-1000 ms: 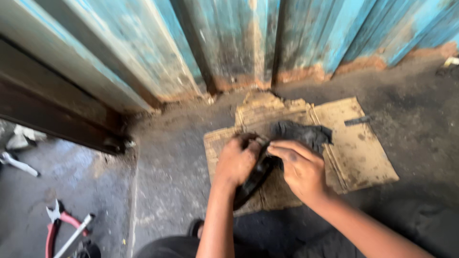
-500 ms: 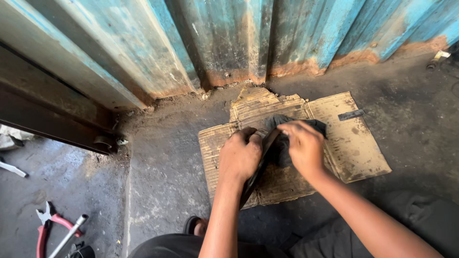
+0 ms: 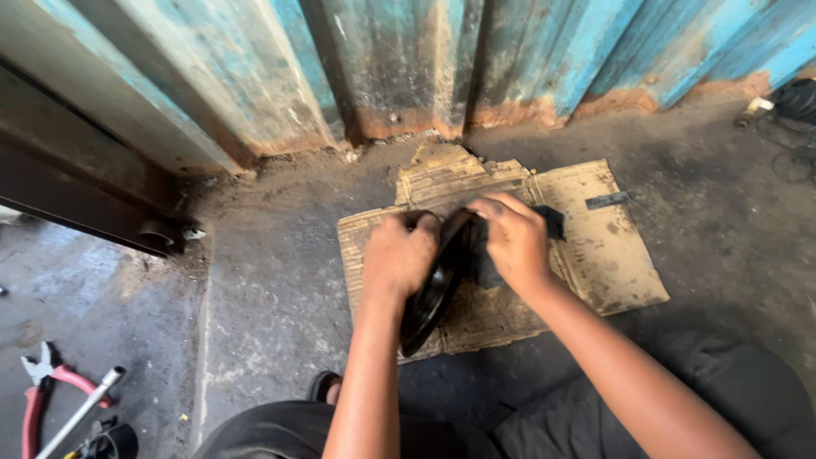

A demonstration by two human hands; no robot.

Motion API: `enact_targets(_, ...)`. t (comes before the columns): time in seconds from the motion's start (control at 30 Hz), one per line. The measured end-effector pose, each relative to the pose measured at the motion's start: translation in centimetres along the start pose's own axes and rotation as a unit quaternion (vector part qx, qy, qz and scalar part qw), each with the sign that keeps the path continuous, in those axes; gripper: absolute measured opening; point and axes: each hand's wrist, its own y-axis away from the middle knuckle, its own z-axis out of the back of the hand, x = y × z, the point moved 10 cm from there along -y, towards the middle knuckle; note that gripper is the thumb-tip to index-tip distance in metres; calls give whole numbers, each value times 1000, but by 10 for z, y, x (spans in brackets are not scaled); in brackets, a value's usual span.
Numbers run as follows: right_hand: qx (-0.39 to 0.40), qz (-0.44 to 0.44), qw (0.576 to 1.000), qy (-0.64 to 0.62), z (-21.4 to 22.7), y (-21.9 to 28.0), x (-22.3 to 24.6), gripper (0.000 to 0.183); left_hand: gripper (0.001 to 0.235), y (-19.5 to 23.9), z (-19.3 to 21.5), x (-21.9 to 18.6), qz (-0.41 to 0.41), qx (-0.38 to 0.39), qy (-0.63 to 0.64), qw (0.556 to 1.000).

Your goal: The person scrubs a circular metal part with a small tool while sitting on the floor. They then wipe the part with a dark cloth, turning it over to clean both sides.

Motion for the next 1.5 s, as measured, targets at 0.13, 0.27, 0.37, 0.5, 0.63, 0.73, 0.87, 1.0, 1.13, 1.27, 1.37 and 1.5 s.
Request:
enact_targets(0.13,-20,63,998,-4,9,11,25,31,43,4,0,1,0,1,-15,1000)
enact_targets(0.27,-19,99,995,20,9,18,32,30,44,1,-3,2,1,19,-2,1000)
enact_targets(0.37,-10,32,999,24,1,9,0,32,44,0,0,0,18,12,-6,1000)
enact_targets(0.5,4,-39,999,21,-3,7,-20,32,45,1,5,0,5,-3,-1,1000)
enact_targets(0.63,-18,57,998,-12,4,22,3,25,45,0,1,4,-8,-8,18,1000)
enact_targets(0.73,-37,-15,999,-28,-3,35,-39,36,44,-1,-2,2,-1,15,21,1000)
enact_targets(0.87,21,-167,984,49,-26,48,-91,29,44,5,-1,-4,12,9,9,1000)
enact_targets(1.0,-11,-81,997,2,-4,35,-45,28,45,3,2,-2,-10,-5,27,1000)
enact_targets(1.13,-34,-57,998,19,-1,29,-40,35,46,-2,-4,5,22,6,-2,1000)
enact_targets(1.27,16,-126,992,-8,-12,20,-55,29,45,1,-1,-6,11,3,0,1000)
enact_targets(1.37,34,-48,998,10,0,10,-23,34,45,-1,-6,5,16,5,10,1000)
enact_targets(1.5,24,21,999,27,5,17,13,25,46,1,-6,9,4,-8,15,1000)
